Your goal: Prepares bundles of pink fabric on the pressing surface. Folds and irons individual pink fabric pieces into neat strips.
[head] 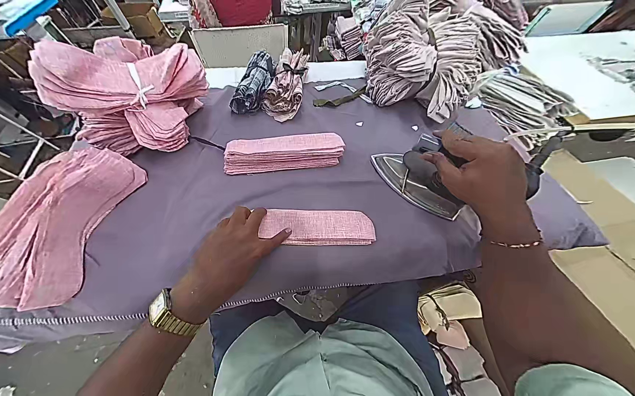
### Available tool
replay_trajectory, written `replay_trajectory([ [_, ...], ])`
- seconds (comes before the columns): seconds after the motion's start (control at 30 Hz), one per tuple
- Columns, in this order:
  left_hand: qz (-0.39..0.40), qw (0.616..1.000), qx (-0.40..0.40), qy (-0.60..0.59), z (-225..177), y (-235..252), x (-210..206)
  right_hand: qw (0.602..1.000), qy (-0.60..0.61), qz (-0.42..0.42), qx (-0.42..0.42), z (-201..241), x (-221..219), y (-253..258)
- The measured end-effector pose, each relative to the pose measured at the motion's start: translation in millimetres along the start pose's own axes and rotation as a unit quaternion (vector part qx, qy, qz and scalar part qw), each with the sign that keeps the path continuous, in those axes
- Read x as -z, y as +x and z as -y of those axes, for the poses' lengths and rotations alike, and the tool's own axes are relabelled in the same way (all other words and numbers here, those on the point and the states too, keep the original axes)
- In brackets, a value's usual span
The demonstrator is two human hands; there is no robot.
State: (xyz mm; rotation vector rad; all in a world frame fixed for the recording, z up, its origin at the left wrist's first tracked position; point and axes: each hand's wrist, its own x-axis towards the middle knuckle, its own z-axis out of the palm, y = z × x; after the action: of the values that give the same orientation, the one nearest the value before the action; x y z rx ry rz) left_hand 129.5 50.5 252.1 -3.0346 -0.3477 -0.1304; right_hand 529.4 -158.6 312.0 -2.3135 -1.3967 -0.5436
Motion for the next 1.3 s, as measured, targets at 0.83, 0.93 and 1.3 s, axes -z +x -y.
replay_trajectory([
  [0.83,-0.135,0.975,0.020,-0.172,29.7,-23.7,-26.0,0.968,0.153,0.016,0.200,78.9,7.9,-23.0],
  [0.93,-0.136,0.975,0.017,-0.173,30.3,-25.9,-26.8,0.984,0.094,-0.018,0.154,57.3,6.7,-6.9],
  [1.3,-0.147,0.972,0.022,-0.183,29.3,-24.3,-29.5,0.992,0.022,-0.104,0.064,22.1,-15.8,-29.3],
])
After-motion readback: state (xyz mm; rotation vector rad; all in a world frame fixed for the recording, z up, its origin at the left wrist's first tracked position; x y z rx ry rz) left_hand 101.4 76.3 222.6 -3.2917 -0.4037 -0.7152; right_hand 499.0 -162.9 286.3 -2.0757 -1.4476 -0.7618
